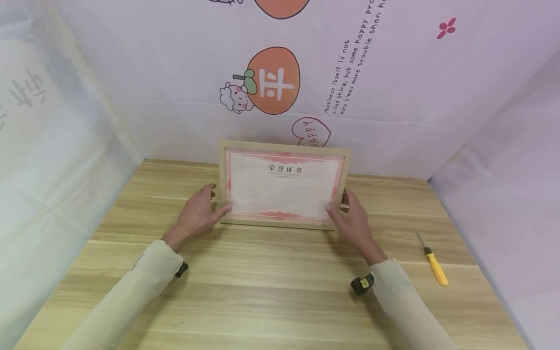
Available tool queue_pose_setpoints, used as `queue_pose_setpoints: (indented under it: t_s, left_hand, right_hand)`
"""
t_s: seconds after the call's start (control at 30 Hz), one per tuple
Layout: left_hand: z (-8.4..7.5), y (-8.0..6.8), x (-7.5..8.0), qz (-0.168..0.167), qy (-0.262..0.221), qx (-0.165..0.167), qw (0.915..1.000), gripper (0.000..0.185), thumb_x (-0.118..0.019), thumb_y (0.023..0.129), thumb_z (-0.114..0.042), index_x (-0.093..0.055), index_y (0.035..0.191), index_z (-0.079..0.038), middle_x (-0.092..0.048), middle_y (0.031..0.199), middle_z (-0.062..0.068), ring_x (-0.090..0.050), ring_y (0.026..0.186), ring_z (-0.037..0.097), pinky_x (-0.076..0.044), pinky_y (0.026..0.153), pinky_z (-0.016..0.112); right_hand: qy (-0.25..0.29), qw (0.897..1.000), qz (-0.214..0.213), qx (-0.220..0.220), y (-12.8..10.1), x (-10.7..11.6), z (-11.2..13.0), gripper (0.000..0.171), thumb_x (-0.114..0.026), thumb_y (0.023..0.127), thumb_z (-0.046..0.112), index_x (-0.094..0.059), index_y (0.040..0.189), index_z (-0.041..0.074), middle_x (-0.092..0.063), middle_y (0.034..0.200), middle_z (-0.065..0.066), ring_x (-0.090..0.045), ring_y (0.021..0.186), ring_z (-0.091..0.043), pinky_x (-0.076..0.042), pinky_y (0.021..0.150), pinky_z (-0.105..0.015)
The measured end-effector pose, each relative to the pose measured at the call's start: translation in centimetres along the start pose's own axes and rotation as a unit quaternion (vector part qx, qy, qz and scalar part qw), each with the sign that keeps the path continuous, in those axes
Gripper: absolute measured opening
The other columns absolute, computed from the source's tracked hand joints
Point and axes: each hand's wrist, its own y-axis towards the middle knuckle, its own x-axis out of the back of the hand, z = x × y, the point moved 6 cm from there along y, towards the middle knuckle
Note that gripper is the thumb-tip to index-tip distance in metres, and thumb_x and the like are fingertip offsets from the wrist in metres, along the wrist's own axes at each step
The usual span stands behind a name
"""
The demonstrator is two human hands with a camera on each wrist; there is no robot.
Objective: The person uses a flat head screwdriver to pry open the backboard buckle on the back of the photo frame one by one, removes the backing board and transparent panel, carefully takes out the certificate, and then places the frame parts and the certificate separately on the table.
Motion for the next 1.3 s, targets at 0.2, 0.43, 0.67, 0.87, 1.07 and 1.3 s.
queue_pose_setpoints:
  t_s: [0.2, 0.43, 0.67, 0.87, 1.07, 1.3]
  left_hand:
    - [0.3, 0.7, 0.2, 0.004, -0.018, -0.003, 0.9998, 0.074, -0.06, 0.096, -0.042, -0.033, 0.144, 0.008, -0.057, 0.129, 0.029, -0.059, 0.117, 0.041, -0.051, 0.094, 0.053]
    - [-0.1, 1.5, 0.6, 0.003, -0.036, -0.011, 0.9993, 0.066, -0.058, 0.098, -0.038, -0.038, 0.141, 0.009, -0.06, 0.123, 0.027, -0.059, 0.112, 0.039, -0.051, 0.093, 0.052]
    - [-0.4, 1.8, 0.7, -0.001, -0.041, -0.019, 0.999, 0.055, -0.054, 0.101, -0.033, -0.041, 0.136, 0.009, -0.061, 0.121, 0.027, -0.061, 0.111, 0.04, -0.052, 0.093, 0.051]
    - [-0.5, 2.1, 0.5, -0.003, -0.07, -0.03, 0.9971, 0.046, -0.05, 0.103, -0.028, -0.043, 0.133, 0.007, -0.063, 0.118, 0.026, -0.063, 0.106, 0.037, -0.054, 0.09, 0.049]
    - [-0.5, 2.4, 0.3, -0.003, -0.085, -0.028, 0.9959, 0.04, -0.049, 0.104, -0.026, -0.044, 0.13, 0.004, -0.063, 0.114, 0.022, -0.063, 0.099, 0.031, -0.055, 0.083, 0.044]
    - [-0.9, 2.4, 0.3, -0.005, -0.095, -0.044, 0.9945, 0.038, -0.048, 0.104, -0.023, -0.044, 0.128, 0.006, -0.063, 0.112, 0.023, -0.063, 0.098, 0.032, -0.054, 0.081, 0.044]
  right_hand:
    - [0.008, 1.0, -0.004, -0.003, 0.8, 0.2, 0.3, 0.067, -0.062, 0.097, 0.026, -0.028, 0.15, 0.002, -0.055, 0.129, -0.022, -0.057, 0.118, -0.036, -0.052, 0.098, -0.05]
    - [-0.01, 1.0, -0.007, -0.009, 1.7, 0.6, 0.5, 0.06, -0.059, 0.099, 0.029, -0.035, 0.144, -0.001, -0.058, 0.124, -0.022, -0.059, 0.113, -0.035, -0.053, 0.094, -0.048]
    - [-0.017, 1.0, -0.003, -0.009, 2.0, 0.6, 0.7, 0.057, -0.056, 0.1, 0.03, -0.037, 0.143, -0.001, -0.058, 0.124, -0.022, -0.059, 0.113, -0.034, -0.053, 0.093, -0.048]
    - [-0.011, 1.0, -0.008, -0.012, 2.1, 0.6, 0.6, 0.052, -0.053, 0.101, 0.026, -0.038, 0.142, -0.002, -0.059, 0.123, -0.024, -0.059, 0.112, -0.035, -0.053, 0.092, -0.048]
    - [0.0, 1.0, -0.02, -0.008, 2.4, 1.0, 0.5, 0.044, -0.052, 0.102, 0.021, -0.044, 0.137, -0.003, -0.061, 0.121, -0.024, -0.059, 0.113, -0.037, -0.052, 0.093, -0.049]
    - [-0.002, 0.999, -0.033, -0.006, 2.6, 1.1, 0.4, 0.04, -0.053, 0.102, 0.018, -0.046, 0.133, -0.005, -0.062, 0.119, -0.025, -0.06, 0.112, -0.038, -0.052, 0.093, -0.05]
